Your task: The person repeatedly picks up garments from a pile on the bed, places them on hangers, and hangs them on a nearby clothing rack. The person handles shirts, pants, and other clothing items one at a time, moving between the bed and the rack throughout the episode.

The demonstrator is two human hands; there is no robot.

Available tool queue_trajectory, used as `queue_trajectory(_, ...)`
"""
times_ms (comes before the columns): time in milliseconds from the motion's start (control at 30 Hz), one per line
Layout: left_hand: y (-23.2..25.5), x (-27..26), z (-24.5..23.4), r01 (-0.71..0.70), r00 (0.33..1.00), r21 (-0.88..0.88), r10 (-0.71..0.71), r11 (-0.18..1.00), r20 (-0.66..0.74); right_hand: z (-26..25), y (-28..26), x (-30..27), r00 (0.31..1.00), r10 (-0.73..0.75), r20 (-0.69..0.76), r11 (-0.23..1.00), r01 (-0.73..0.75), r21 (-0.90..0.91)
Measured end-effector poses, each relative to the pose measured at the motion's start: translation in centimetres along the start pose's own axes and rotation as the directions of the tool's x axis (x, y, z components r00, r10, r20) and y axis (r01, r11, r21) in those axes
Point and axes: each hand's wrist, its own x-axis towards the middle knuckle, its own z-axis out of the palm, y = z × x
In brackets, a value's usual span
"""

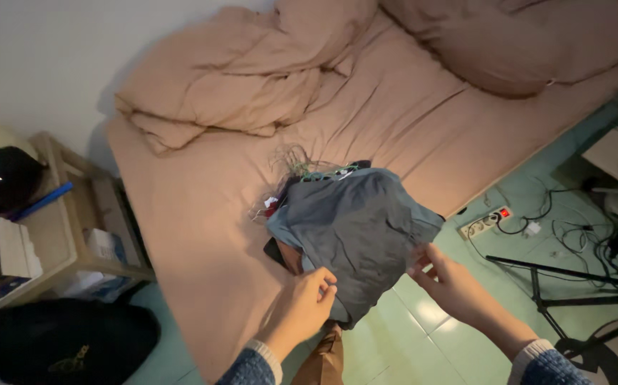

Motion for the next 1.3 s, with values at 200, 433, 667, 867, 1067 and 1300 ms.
queue_trajectory(200, -8.0, 10.6, -0.1, -0.070, 0.993, -0.038, 0.066, 0.997, -0.096, 3.5, 1.6, 6.9, 0.987, 0.108, 0.119, 0.993, -0.100, -0.070)
queue_trajectory(433, -18.4, 22.9, 3.4, 0.004, 0.974, 0.013, -0.001, 1.000, -0.226, 7.5, 4.2, 14.7, 0.963, 0.076, 0.257, 0.983, -0.029, -0.179)
queue_trajectory(667, -22.9, 30.3, 5.8, 0.144, 0.951, -0.123, -0.172, 0.982, -0.257, 9.8, 6.8, 24.0, 0.981, -0.017, 0.195, 0.976, 0.059, -0.210)
queue_trajectory(867, -23.2, 31.6, 7.7, 0.143, 0.945, -0.162, -0.183, 0.976, -0.271, 10.0, 6.1, 32.2, 0.958, 0.081, 0.276, 0.934, 0.024, -0.357)
queue_trajectory(1067, -23.6, 31.5, 8.3, 0.188, 0.923, -0.189, -0.239, 0.964, -0.301, 10.4, 6.1, 36.8, 0.991, -0.121, 0.061, 0.844, 0.135, -0.519)
queue_trajectory(1300, -23.4, 31.1, 7.4, 0.265, 0.925, -0.317, -0.333, 0.911, -0.182, 11.0, 6.8, 38.8, 0.992, -0.085, 0.090, 0.712, 0.124, -0.691)
